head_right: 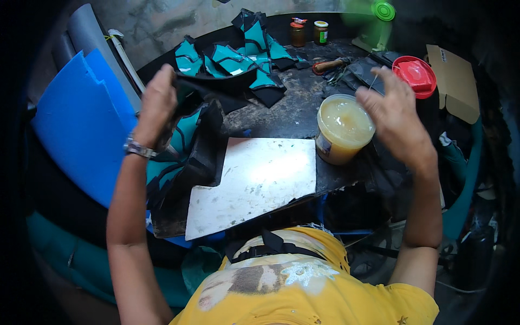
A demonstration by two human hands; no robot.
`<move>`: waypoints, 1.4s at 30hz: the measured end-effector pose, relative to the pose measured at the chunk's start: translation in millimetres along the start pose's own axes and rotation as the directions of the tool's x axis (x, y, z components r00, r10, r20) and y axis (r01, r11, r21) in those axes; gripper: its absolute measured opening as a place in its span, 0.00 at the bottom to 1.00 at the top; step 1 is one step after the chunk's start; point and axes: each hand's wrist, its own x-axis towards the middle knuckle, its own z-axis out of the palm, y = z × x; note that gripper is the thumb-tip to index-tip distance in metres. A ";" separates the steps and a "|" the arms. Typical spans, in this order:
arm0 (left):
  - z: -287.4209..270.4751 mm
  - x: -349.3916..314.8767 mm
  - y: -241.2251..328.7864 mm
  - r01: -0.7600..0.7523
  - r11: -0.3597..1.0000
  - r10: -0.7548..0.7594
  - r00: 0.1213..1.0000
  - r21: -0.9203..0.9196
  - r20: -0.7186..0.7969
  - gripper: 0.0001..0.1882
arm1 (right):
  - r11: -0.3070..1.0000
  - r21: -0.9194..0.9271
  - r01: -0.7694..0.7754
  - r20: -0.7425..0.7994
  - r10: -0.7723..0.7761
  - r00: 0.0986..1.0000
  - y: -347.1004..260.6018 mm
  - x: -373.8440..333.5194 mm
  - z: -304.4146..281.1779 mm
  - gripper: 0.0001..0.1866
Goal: The person repeatedly applies a liquid from a small container to teal and black fabric pieces on a workbench. They spread the liquid with their fingers, then place each treated piece into a green bag. The process is repeated for multiple pieces throughout the clip.
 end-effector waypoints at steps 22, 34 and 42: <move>24.4 -99.5 65.9 0.511 0.769 0.268 0.289 -0.385 0.919 0.38 | 0.866 0.341 0.365 0.159 -0.436 0.886 -113.3 -82.1 148.1 0.31; 20.0 -99.4 70.7 0.517 0.767 0.239 0.319 -0.380 0.917 0.37 | 0.991 0.014 0.130 0.178 -0.130 0.975 -89.0 -89.0 172.0 0.51; 19.6 -101.1 71.3 0.547 0.743 0.230 0.332 -0.385 0.915 0.37 | 0.951 0.226 0.210 0.324 -0.277 0.904 -117.8 -104.9 144.3 0.42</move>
